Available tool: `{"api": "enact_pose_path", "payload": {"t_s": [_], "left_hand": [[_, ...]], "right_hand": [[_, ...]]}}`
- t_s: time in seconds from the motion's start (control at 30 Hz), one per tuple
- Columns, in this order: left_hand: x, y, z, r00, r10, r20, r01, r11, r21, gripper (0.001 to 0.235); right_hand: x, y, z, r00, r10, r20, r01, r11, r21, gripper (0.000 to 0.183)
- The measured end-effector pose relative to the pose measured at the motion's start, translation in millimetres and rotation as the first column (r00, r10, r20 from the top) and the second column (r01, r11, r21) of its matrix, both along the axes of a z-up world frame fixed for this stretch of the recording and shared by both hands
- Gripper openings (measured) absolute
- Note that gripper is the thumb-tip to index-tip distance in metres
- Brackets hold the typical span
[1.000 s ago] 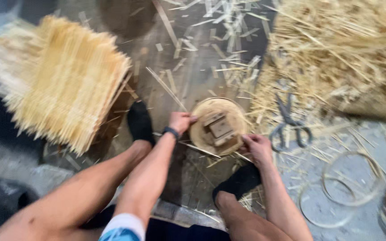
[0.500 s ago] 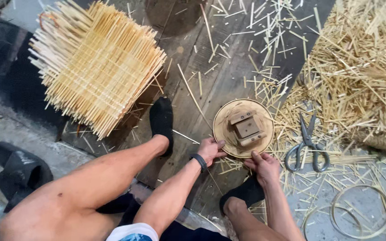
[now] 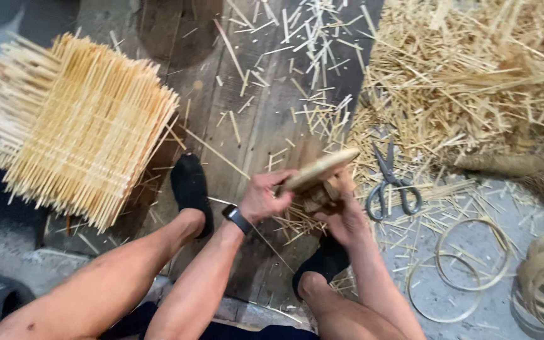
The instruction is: The person repeatedly places a circular bamboo frame onto a rectangular woven mat, presses it down, and uses scissors to trim the excess mat material around the frame. The finished circular trays are stacked on the left side of the workspace.
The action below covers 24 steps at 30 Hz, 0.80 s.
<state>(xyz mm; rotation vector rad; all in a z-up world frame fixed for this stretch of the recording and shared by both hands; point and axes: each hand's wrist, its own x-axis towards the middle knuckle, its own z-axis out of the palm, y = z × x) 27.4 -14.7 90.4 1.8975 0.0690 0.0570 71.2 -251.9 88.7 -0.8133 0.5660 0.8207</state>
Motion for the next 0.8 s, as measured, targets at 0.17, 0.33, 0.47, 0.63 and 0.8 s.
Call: {"api": "enact_pose_path", "payload": {"t_s": [0.17, 0.33, 0.47, 0.63, 0.8], "left_hand": [[26, -41, 51, 0.999, -0.023, 0.034, 0.021, 0.996, 0.081, 0.050], [38, -36, 17, 0.980, -0.097, 0.174, 0.072, 0.987, 0.145, 0.050], [49, 17, -55, 0.957, 0.252, -0.146, -0.259, 0.965, -0.037, 0.058], [7, 83, -174, 0.927, 0.245, -0.285, -0.230, 0.969, 0.088, 0.053], [-7, 110, -236, 0.748, 0.000, -0.663, -0.250, 0.926, -0.282, 0.028]], "right_hand": [[-8, 25, 25, 0.991, -0.110, 0.071, 0.107, 0.993, 0.044, 0.062], [-8, 13, 3, 0.972, -0.191, 0.135, 0.171, 0.975, 0.144, 0.058], [-22, -20, -34, 0.977, -0.211, 0.026, 0.204, 0.963, 0.177, 0.058], [-43, -70, -60, 0.961, -0.258, 0.103, 0.219, 0.931, 0.292, 0.058], [-40, -102, -71, 0.938, -0.299, 0.175, 0.280, 0.952, 0.126, 0.066]]}}
